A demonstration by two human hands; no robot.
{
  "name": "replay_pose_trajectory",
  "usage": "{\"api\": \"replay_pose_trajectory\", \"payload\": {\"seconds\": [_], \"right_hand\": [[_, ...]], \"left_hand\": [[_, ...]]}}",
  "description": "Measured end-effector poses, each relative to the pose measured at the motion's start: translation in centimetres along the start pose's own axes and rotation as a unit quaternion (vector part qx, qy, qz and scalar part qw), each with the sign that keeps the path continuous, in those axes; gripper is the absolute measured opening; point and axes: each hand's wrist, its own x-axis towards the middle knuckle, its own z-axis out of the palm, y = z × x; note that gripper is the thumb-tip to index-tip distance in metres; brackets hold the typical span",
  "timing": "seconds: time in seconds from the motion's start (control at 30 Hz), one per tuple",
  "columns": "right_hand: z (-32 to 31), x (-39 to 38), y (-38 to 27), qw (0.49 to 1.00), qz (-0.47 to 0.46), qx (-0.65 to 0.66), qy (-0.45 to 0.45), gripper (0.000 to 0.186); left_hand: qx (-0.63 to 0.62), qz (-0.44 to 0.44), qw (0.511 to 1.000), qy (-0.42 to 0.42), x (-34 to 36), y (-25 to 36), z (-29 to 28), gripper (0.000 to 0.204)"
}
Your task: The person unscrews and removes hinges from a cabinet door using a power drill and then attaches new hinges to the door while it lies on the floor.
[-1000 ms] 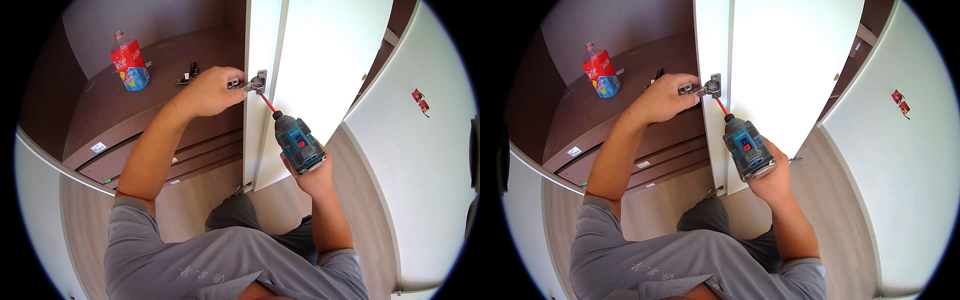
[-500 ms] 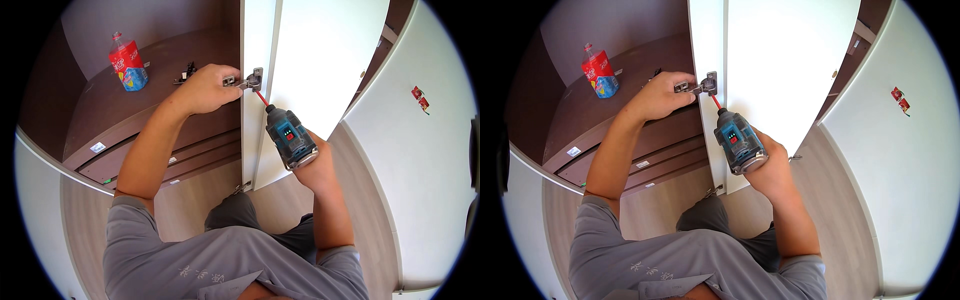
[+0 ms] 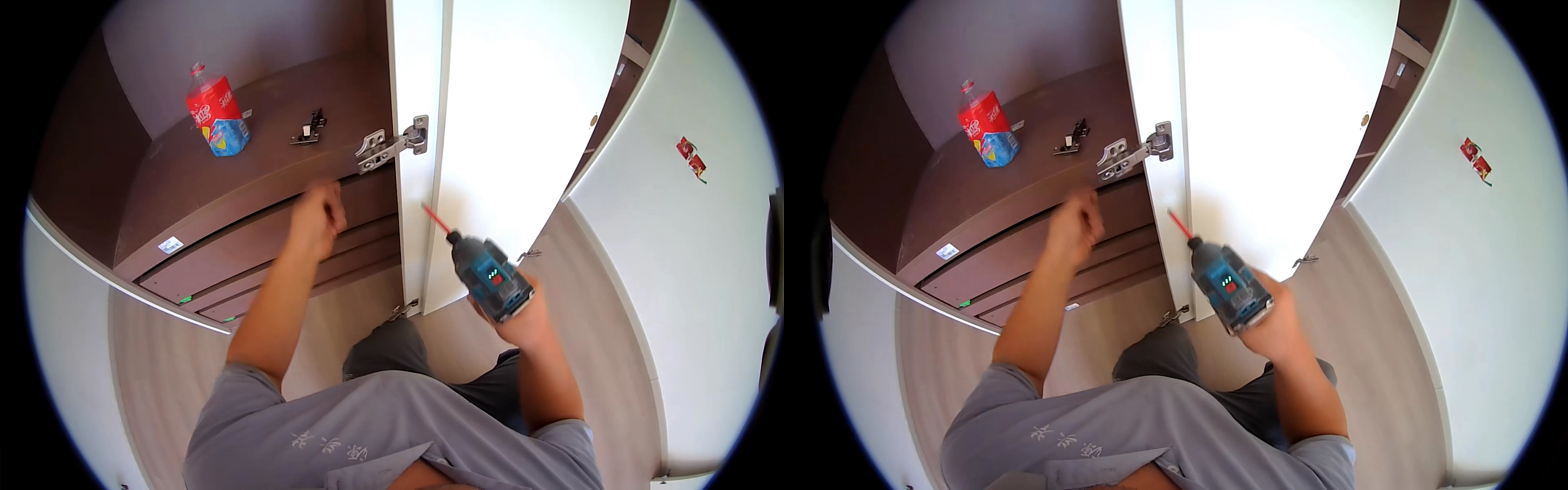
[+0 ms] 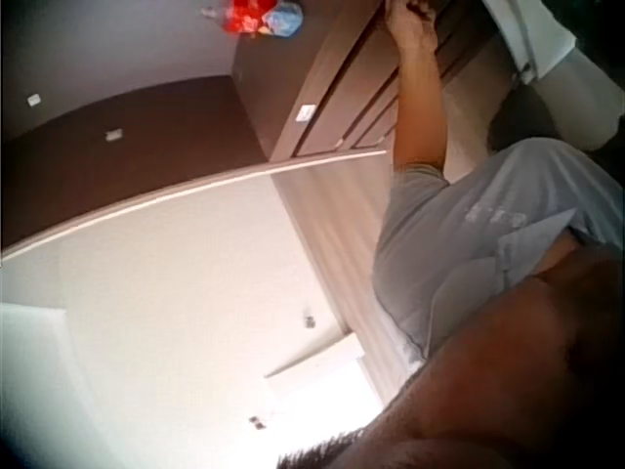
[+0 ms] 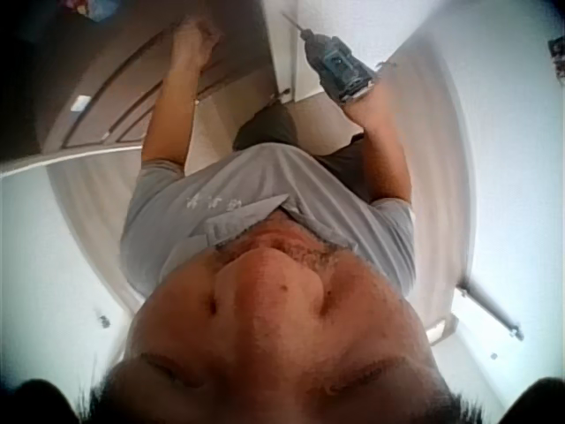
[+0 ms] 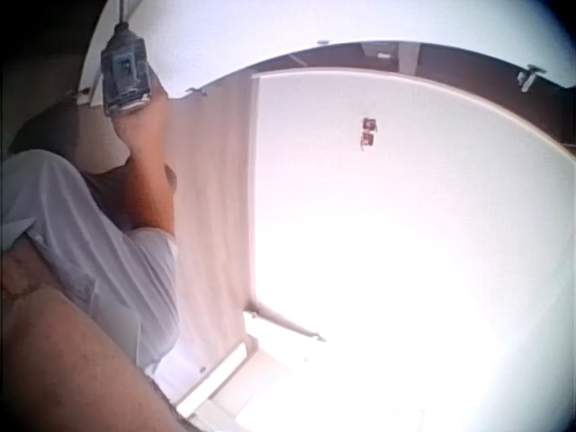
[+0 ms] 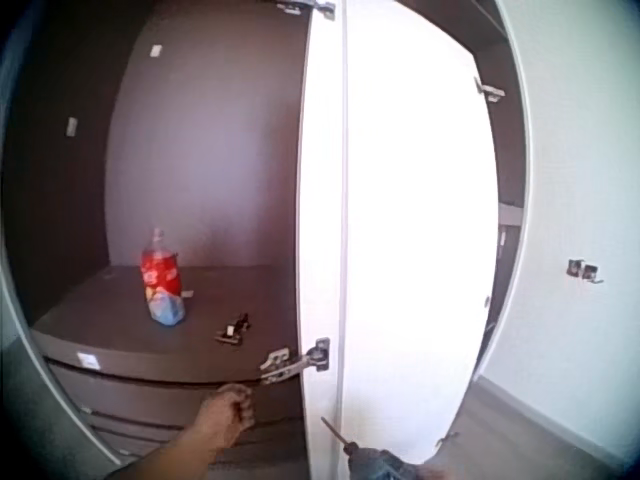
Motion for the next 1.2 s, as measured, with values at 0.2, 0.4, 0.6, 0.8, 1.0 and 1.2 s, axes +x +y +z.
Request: {"api": "replay_pose_trajectory", "payload": {"seconds": [0.2,0.4,0.6,0.8,1.0,1.2], "right_hand": [[1.6,-5.7,4.7,0.989,0.106,0.035,-0.093,0.030],[2.6,-6.3,5.7,0.986,0.094,0.073,-0.113,0.031],[2.4,-5.5,4.0,0.990,0.065,0.076,-0.101,0.030],[2.0,-6.2,4.4,0.987,0.078,0.101,-0.097,0.030],[2.2,-6.2,4.6,0.987,0.075,0.099,-0.106,0.029],[2.3,-6.4,4.8,0.986,0.094,0.087,-0.110,0.029]], "left_hand": [[-0.131,-0.266,0.951,0.092,-7.7,-15.3,-7.2,0.018],[-0.107,-0.246,0.963,0.015,-8.9,-12.7,-0.7,0.026],[-0.102,-0.189,0.974,-0.072,-7.9,-10.0,1.4,0.030],[-0.132,-0.226,0.963,-0.069,-7.9,-10.5,0.6,0.026],[-0.130,-0.244,0.949,-0.151,-7.5,-11.2,-1.9,0.030],[-0.089,-0.242,0.966,-0.018,-8.8,-9.6,2.1,0.022]]}}
